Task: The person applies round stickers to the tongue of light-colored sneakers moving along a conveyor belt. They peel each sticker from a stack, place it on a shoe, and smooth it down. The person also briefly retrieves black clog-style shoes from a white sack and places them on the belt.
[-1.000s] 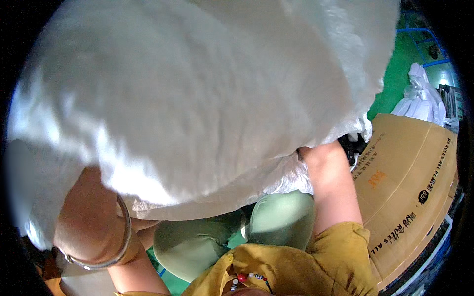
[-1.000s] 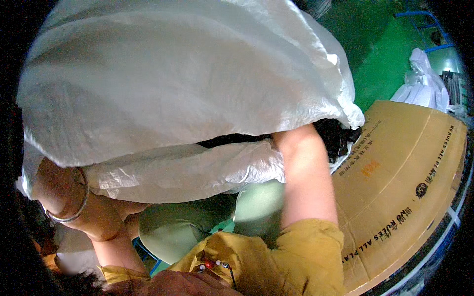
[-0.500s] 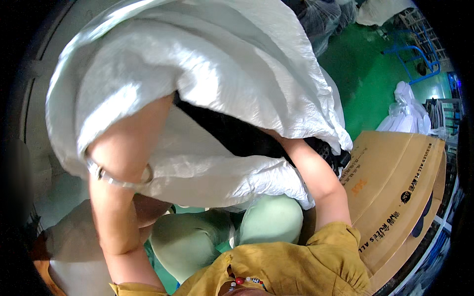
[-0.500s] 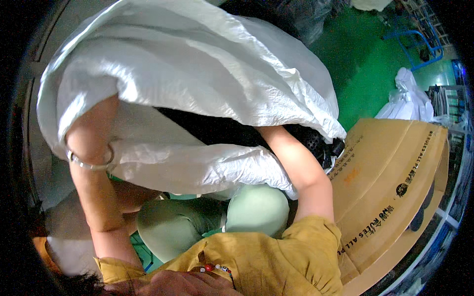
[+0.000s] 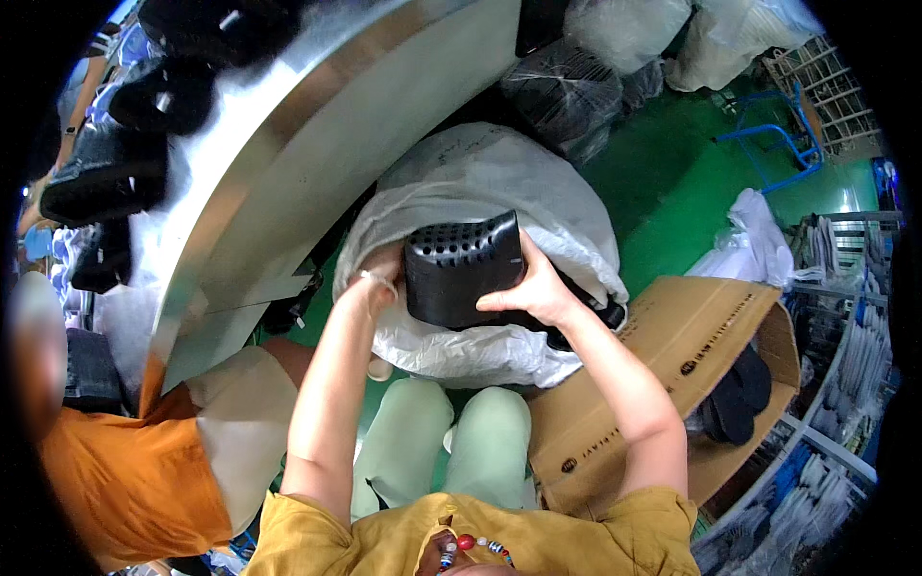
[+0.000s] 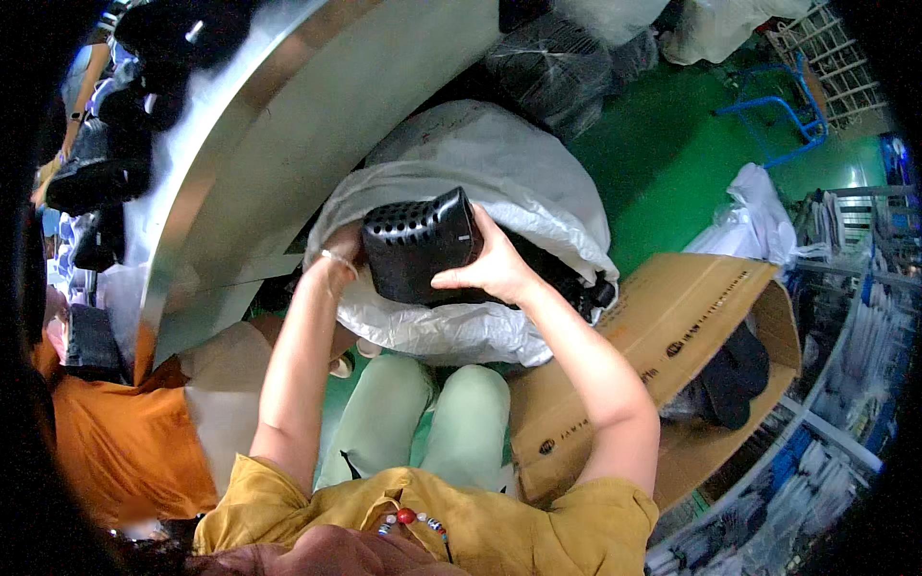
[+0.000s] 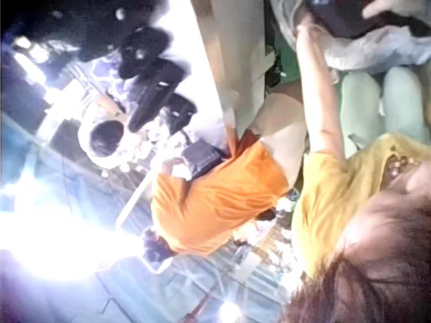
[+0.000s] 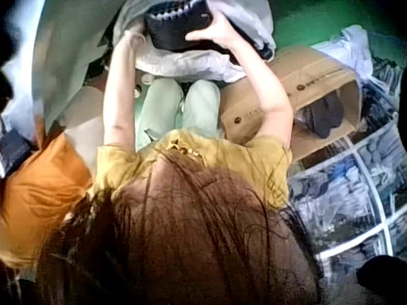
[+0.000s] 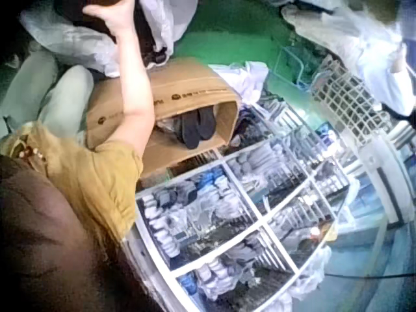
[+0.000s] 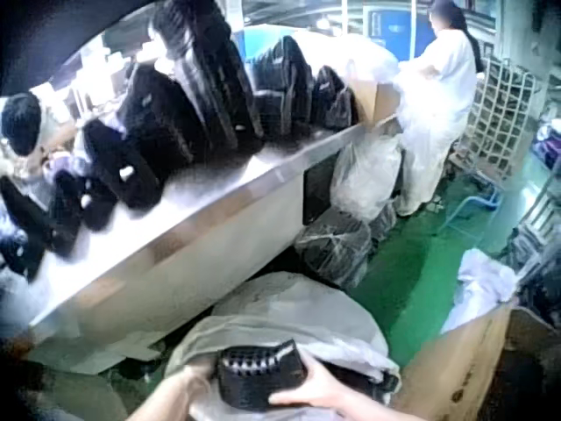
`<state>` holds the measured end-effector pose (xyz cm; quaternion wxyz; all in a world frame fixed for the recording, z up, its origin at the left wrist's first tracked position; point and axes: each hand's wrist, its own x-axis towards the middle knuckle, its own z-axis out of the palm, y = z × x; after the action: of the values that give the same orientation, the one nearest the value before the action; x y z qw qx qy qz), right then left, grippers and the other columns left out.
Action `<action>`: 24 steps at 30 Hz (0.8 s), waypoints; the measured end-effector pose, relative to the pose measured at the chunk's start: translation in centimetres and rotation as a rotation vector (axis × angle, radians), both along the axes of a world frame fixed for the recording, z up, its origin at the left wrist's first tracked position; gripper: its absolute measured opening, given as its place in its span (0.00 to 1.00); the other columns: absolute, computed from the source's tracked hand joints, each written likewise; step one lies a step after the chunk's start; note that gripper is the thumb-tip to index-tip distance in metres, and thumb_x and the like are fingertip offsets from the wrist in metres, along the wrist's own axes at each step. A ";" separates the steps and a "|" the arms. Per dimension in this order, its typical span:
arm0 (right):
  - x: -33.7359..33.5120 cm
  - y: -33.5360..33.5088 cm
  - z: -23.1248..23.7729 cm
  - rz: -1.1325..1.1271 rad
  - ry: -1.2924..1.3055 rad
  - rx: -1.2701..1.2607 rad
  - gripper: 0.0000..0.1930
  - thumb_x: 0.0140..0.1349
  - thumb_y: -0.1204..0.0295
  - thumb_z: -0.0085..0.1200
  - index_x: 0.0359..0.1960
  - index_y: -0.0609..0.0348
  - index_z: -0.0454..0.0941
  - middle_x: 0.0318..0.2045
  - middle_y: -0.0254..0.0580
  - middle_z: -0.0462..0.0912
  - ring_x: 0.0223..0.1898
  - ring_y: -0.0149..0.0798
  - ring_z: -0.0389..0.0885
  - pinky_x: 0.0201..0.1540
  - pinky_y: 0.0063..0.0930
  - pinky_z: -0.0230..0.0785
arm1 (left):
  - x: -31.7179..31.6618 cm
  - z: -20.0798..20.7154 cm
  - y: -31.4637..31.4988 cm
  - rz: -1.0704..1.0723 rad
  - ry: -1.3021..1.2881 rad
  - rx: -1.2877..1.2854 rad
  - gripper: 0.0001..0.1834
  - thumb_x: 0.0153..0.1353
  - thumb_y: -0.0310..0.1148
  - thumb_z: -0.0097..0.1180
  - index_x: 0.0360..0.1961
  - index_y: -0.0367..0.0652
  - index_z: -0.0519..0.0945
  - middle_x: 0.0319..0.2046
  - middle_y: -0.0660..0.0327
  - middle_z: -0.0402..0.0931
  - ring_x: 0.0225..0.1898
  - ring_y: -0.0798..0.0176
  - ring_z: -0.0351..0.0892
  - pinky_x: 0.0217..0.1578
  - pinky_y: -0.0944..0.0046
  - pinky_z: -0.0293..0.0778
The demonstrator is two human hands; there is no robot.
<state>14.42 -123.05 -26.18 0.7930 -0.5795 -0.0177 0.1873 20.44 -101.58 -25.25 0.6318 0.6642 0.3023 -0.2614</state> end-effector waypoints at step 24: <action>-3.1 36.7 31.0 -0.216 -0.231 0.003 0.45 0.42 0.73 0.71 0.61 0.61 0.54 0.54 0.52 0.67 0.57 0.46 0.68 0.57 0.38 0.64 | -14.1 32.6 24.5 1.080 -0.521 -0.104 0.27 0.66 0.50 0.45 0.57 0.40 0.66 0.53 0.60 0.68 0.57 0.62 0.65 0.55 0.55 0.62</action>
<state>11.32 -86.34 4.83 0.8020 -0.5946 -0.0467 0.0329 6.31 -77.09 7.35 0.7602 0.4268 0.4191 0.2535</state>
